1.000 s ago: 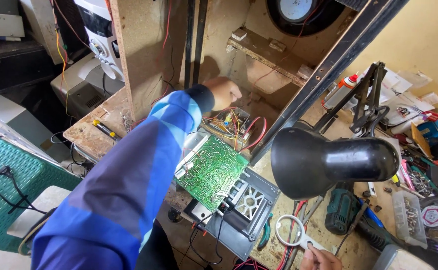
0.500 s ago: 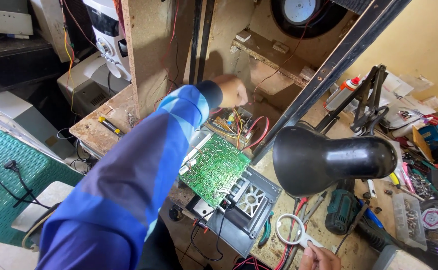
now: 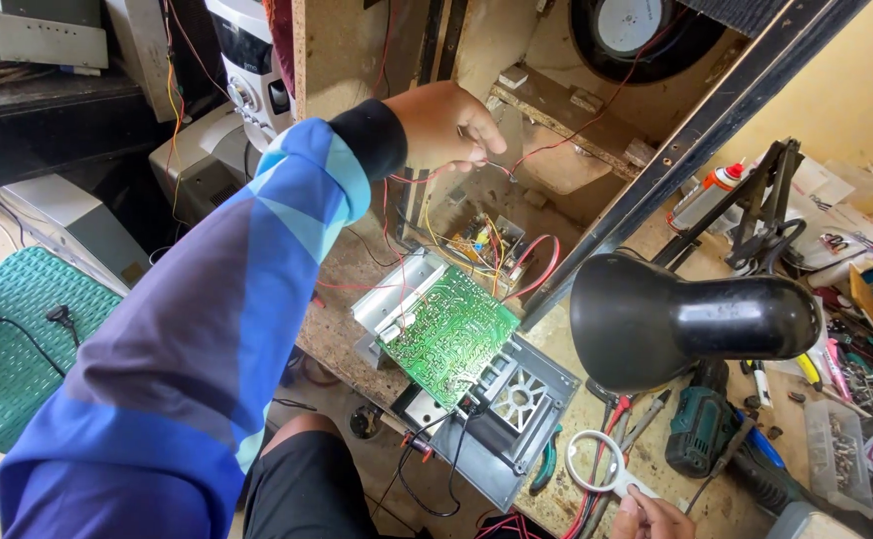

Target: Soldering wires onto a circuit board and inspecting electronic components at a workbench.

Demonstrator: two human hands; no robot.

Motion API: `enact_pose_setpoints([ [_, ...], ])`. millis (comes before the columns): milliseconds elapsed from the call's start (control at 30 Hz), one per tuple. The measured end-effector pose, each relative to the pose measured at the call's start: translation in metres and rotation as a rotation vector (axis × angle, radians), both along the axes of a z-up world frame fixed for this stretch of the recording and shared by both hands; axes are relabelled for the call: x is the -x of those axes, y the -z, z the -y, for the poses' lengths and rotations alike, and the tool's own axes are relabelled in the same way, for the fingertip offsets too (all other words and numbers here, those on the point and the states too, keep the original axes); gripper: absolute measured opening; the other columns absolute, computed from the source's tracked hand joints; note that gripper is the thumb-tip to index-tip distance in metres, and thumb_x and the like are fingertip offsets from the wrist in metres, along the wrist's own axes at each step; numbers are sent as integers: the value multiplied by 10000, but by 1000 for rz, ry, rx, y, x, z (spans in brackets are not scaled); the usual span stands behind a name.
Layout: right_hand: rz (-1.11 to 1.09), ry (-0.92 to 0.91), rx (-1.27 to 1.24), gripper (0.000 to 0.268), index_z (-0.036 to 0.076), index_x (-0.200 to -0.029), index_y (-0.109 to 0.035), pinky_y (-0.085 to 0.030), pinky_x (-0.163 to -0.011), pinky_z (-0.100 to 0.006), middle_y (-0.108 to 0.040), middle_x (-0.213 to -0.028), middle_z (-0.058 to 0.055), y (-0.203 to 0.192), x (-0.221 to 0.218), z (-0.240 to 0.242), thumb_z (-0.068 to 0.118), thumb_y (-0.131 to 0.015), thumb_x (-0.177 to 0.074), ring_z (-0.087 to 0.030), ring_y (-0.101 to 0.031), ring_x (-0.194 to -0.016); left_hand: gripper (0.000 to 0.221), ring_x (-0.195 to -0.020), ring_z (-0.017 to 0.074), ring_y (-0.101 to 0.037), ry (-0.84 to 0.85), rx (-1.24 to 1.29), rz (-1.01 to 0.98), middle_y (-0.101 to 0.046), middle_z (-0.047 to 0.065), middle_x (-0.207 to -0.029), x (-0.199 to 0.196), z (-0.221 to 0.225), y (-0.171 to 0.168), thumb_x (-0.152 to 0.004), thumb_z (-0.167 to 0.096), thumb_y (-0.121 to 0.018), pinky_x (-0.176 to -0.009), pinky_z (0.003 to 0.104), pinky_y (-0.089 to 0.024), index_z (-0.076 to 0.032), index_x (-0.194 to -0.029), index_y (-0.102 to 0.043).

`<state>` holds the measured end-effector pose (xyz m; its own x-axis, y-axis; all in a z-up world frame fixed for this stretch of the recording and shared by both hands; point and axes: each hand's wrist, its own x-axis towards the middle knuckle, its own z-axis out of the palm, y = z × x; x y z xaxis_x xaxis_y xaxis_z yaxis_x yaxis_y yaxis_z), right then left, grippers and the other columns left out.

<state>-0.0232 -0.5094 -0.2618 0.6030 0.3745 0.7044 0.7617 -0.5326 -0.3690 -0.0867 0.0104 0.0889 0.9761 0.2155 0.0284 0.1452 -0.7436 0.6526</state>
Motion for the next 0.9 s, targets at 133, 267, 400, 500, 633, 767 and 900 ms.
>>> enact_pose_setpoints([
  [133, -14, -4, 15, 377, -49, -958, -731, -360, -441, -323, -522, -516, -71, -15, 11, -6, 283, -555, -993, -160, -373, -392, 352, -612, 54, -629, -23, -24, 16, -739, -30, -731, 20, 3, -12, -956, -118, -570, -844, 245, -543, -204, -1237, -763],
  [267, -48, 103, -23, 329, -32, -973, -751, -364, -474, -315, -544, -602, -87, 0, 13, -3, 258, -603, -1019, -153, -396, -486, 487, -641, 96, -577, -28, 79, -33, -663, -14, -728, 27, 2, -15, -920, -71, -464, -724, 247, -523, -137, -1328, -722],
  [400, -97, 249, -18, 262, -8, -1105, -761, -465, -593, -316, -623, -1005, -156, 5, 29, -7, 226, -654, -1050, -149, -468, -665, 394, -1194, 88, -683, -46, -70, -79, -735, -37, -1303, 34, 4, -22, -945, -329, -556, -1149, 300, -427, -225, -1283, -730],
  [500, -182, 291, -32, 268, 26, -1130, -765, -447, -559, -303, -625, -1053, -140, -3, 38, -11, 262, -682, -1036, -130, -394, -566, 574, -544, 134, -273, -40, -173, -15, -283, -15, -570, 33, -5, -6, -1022, -390, -618, -603, 315, -276, -172, -582, -321],
  [633, -207, 299, -58, 250, 11, -1121, -765, -446, -550, -275, -625, -1061, -137, -19, 49, -21, 234, -705, -1026, -115, -414, -573, 391, -845, 168, -717, -168, -207, 28, -799, 51, -973, 26, -15, 13, -909, -495, -716, -786, 360, -549, -130, -1006, -819],
  [767, -221, 281, -97, 218, 4, -1079, -770, -436, -557, -260, -635, -1055, -140, -19, 49, -22, 207, -714, -1022, -116, -449, -603, 414, -725, 160, -604, -188, -184, 21, -725, 26, -841, 35, -14, 19, -960, -556, -620, -701, 345, -455, -186, -972, -805],
  [900, -216, 274, -115, 214, 18, -1077, -779, -428, -562, -259, -641, -1050, -136, -18, 48, -22, 216, -720, -1018, -113, -445, -617, 282, -824, 137, -692, -145, -172, 197, -797, 33, -1076, 37, -19, 32, -1002, -362, -603, -741, 332, -514, -196, -1014, -830],
])
